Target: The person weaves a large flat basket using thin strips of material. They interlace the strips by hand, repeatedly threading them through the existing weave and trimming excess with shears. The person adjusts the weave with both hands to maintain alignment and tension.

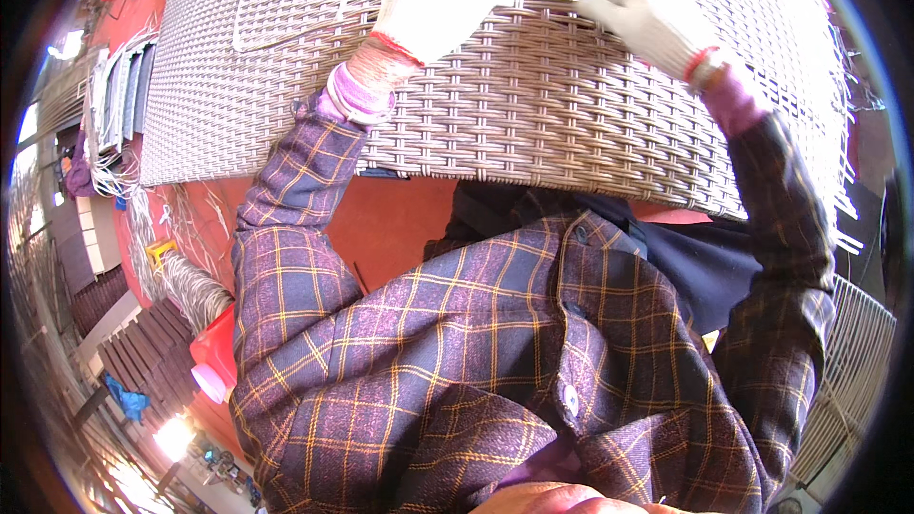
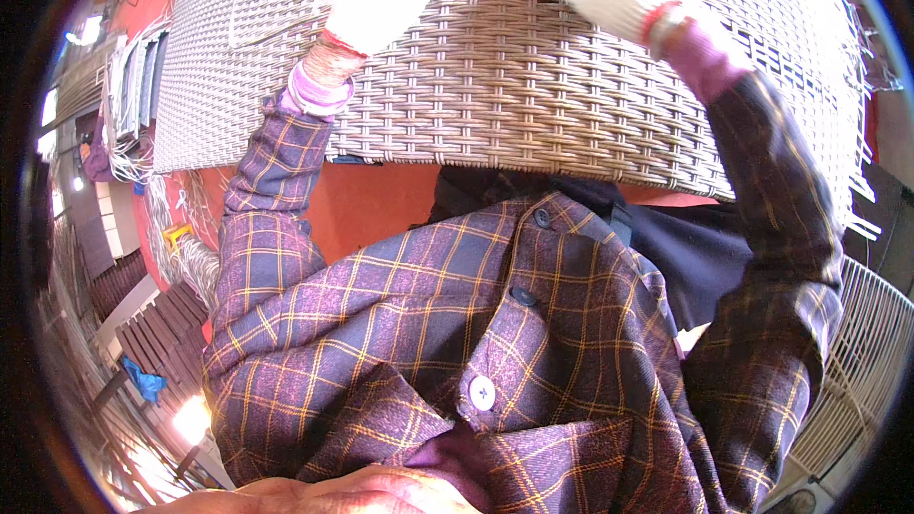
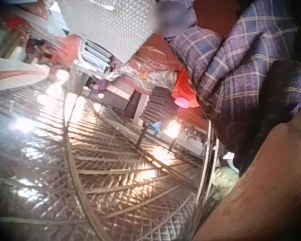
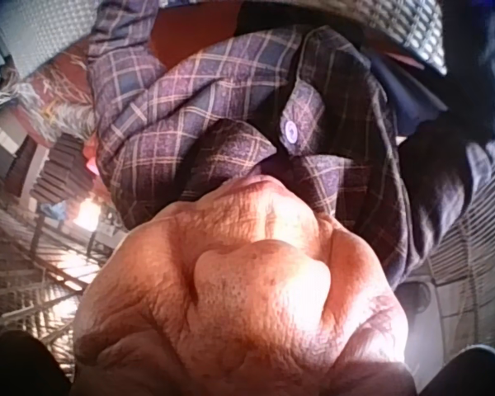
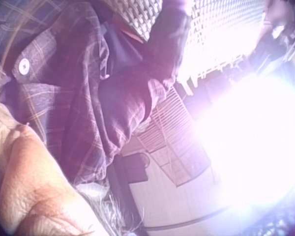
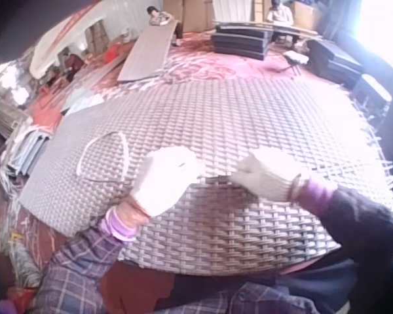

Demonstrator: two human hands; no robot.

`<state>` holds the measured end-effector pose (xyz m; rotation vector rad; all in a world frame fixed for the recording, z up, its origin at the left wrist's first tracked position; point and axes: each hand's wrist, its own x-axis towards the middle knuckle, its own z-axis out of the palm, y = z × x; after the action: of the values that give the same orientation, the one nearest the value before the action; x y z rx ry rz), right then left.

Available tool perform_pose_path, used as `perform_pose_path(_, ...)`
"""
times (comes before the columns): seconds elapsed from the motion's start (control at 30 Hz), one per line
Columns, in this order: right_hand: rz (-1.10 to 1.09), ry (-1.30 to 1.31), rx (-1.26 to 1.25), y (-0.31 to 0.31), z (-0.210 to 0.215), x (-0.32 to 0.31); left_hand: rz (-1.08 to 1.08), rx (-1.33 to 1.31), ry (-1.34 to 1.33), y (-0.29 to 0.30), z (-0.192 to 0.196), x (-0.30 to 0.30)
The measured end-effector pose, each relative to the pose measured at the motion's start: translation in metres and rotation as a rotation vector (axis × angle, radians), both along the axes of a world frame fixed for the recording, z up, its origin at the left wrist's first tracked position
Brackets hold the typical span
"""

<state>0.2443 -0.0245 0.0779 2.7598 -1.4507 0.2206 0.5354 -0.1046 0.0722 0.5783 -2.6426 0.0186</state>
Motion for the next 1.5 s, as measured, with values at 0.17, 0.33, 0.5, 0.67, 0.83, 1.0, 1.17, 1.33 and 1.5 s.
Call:
perform_pose_path(0.17, -0.491, -0.741, 0.55, 0.041, 0.032, -0.038, -0.333, 0.183, 0.173, 0.001, 0.011, -0.019)
perform_pose_path(0.33, -0.418, -0.208, 0.266, 0.049, 0.035, -0.035, -0.383, -0.132, 0.113, -0.015, 0.013, -0.019)
perform_pose_path(0.5, -0.379, 0.15, 0.205, 0.05, 0.03, -0.043, -0.224, -0.213, -0.054, -0.019, 0.001, -0.007)
perform_pose_path(0.67, -0.099, 0.143, -0.034, 0.024, 0.023, -0.024, -0.264, -0.315, 0.011, -0.016, -0.004, -0.005)
perform_pose_path(0.83, -0.278, 0.183, 0.299, -0.001, 0.016, 0.007, -0.217, -0.255, -0.066, -0.011, 0.006, -0.004)
perform_pose_path(1.0, -0.097, 0.075, 0.112, -0.005, -0.012, -0.011, -0.102, -0.215, -0.236, 0.005, -0.001, -0.026)
perform_pose_path(1.17, -0.087, -0.114, 0.102, 0.0, -0.026, -0.039, -0.114, -0.265, 0.047, 0.013, -0.004, -0.053)
perform_pose_path(1.33, -0.51, -0.542, 0.374, 0.052, 0.004, -0.084, -0.271, 0.029, 0.161, 0.019, 0.007, -0.058)
perform_pose_path(1.5, -0.508, -0.548, 0.43, 0.076, 0.005, -0.078, -0.423, 0.123, 0.234, 0.016, 0.014, -0.056)
